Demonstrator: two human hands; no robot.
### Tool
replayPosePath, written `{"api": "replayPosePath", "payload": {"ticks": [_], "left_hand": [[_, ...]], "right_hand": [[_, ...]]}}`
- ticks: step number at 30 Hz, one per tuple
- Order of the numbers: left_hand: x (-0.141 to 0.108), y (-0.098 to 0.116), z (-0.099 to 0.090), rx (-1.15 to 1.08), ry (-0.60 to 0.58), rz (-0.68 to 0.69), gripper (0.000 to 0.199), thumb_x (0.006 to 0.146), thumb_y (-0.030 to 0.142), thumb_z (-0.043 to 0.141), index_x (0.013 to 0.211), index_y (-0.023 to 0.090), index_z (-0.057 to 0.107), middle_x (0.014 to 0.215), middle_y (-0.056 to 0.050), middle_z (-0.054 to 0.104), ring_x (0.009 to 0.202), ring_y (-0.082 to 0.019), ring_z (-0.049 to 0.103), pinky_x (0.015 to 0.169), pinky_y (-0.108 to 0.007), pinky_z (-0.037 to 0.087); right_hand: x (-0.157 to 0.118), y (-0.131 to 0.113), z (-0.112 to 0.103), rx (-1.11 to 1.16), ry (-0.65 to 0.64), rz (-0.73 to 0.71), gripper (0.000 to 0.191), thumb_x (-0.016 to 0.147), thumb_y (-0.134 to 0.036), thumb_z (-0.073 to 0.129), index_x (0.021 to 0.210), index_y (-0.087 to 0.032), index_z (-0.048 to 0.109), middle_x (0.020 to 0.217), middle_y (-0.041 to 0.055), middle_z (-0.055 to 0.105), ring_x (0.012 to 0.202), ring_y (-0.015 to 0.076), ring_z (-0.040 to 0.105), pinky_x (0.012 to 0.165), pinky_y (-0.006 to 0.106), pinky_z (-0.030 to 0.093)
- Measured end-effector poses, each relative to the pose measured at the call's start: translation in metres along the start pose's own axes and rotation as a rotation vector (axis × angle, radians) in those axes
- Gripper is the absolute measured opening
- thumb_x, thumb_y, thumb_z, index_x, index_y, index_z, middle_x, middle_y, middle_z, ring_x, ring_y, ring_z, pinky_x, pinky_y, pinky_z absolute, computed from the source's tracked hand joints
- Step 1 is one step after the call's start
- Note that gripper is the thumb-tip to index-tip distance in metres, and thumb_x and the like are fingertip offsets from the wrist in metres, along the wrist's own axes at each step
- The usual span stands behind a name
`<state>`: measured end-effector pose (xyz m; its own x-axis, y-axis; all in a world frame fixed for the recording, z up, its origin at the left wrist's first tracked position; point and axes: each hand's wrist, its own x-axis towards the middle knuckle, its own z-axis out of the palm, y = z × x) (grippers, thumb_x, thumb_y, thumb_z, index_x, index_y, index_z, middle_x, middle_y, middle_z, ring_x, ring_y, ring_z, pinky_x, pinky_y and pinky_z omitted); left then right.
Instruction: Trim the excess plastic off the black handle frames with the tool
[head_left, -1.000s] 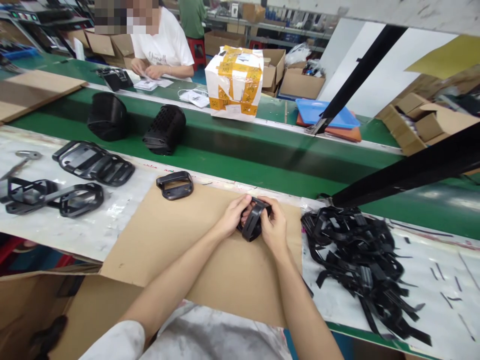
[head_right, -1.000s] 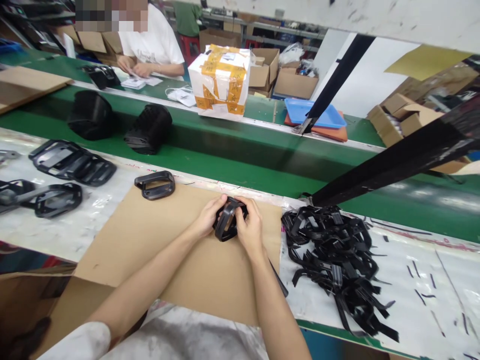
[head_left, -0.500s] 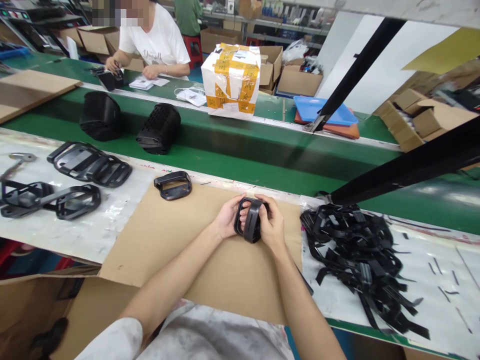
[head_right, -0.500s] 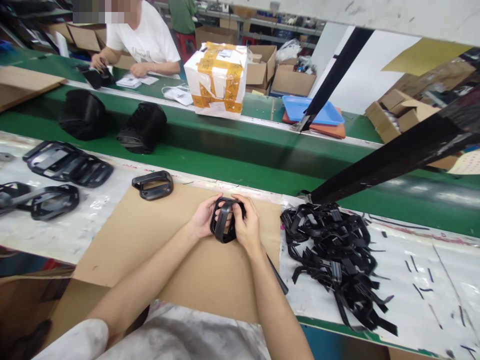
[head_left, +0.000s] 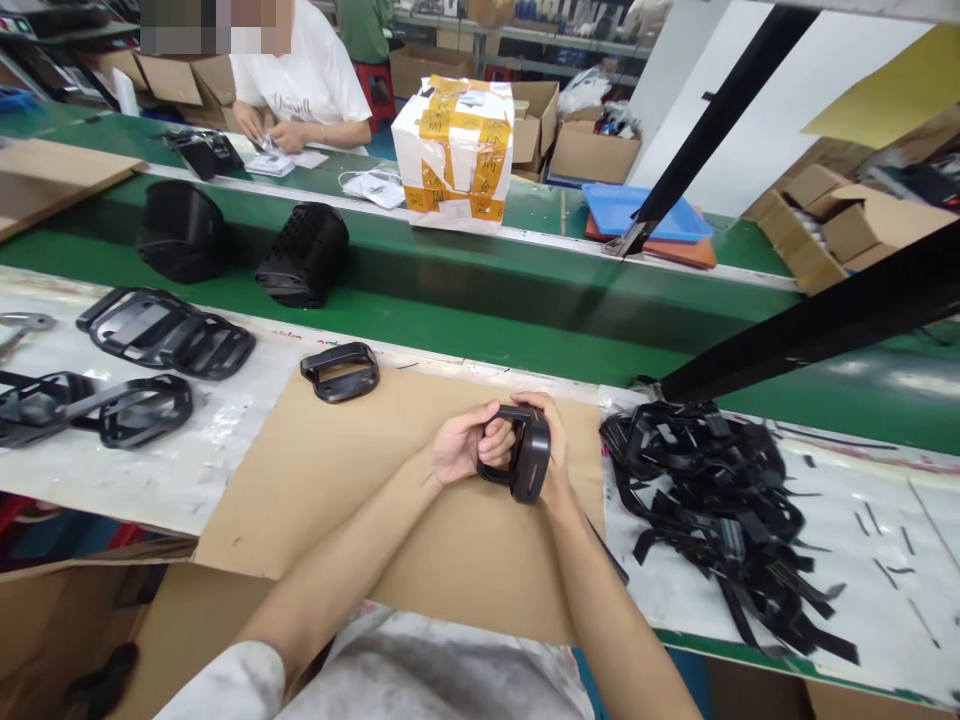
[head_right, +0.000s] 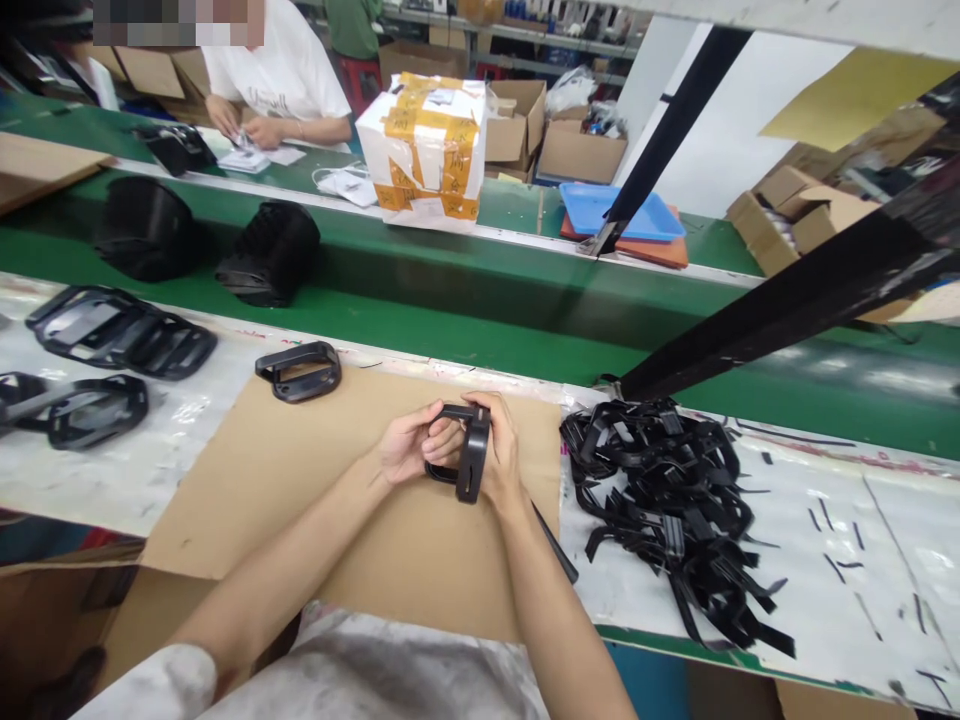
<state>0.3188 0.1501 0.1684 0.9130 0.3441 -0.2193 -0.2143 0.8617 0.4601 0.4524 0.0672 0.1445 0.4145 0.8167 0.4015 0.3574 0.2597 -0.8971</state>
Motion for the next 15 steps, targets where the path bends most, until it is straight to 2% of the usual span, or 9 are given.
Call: {"api": "replayPosePath", "payload": {"ticks": [5, 9, 11, 15], "left_hand": [[0.0018, -0.0004, 0.0052, -0.093, 0.047, 0.074, 0.05, 0.106, 0.037, 0.044, 0.061, 0.015, 0.05, 0.051, 0.003, 0.031, 0.046, -0.009, 0.031, 0.05, -0.021, 0.037], [0.0036, 0.0011, 0.0054, -0.099, 0.043, 0.093, 0.048, 0.105, 0.037, 0.046, 0.064, 0.015, 0.053, 0.055, 0.002, 0.034, 0.049, -0.01, 0.035, 0.052, -0.021, 0.038], [0.0037, 0.0029, 0.0052, -0.098, 0.06, 0.088, 0.047, 0.105, 0.039, 0.046, 0.065, 0.015, 0.053, 0.056, 0.002, 0.034, 0.049, -0.01, 0.035, 0.051, -0.022, 0.037], [0.0043, 0.0062, 0.0057, -0.038, 0.092, 0.07, 0.053, 0.105, 0.046, 0.041, 0.063, 0.016, 0.052, 0.054, 0.001, 0.036, 0.048, -0.011, 0.035, 0.05, -0.022, 0.036]], "right_hand": [[0.0057, 0.0015, -0.0002, 0.143, 0.009, 0.133, 0.044, 0.096, -0.046, 0.043, 0.124, -0.021, 0.067, 0.116, 0.0098, 0.073, 0.107, 0.0274, 0.07, 0.094, 0.041, 0.055], [0.0065, 0.0003, -0.0014, 0.15, -0.063, 0.096, 0.066, 0.096, -0.063, 0.035, 0.14, -0.02, 0.059, 0.141, 0.0127, 0.064, 0.128, 0.0314, 0.062, 0.106, 0.045, 0.051], [0.0057, 0.0002, -0.0006, 0.139, -0.065, 0.11, 0.061, 0.096, -0.06, 0.038, 0.139, -0.022, 0.059, 0.144, 0.0115, 0.062, 0.13, 0.0307, 0.061, 0.107, 0.045, 0.051], [0.0061, 0.0004, 0.0021, 0.129, -0.018, 0.119, 0.041, 0.091, -0.036, 0.056, 0.129, -0.024, 0.065, 0.134, 0.0095, 0.067, 0.122, 0.0273, 0.064, 0.108, 0.044, 0.05]]}}
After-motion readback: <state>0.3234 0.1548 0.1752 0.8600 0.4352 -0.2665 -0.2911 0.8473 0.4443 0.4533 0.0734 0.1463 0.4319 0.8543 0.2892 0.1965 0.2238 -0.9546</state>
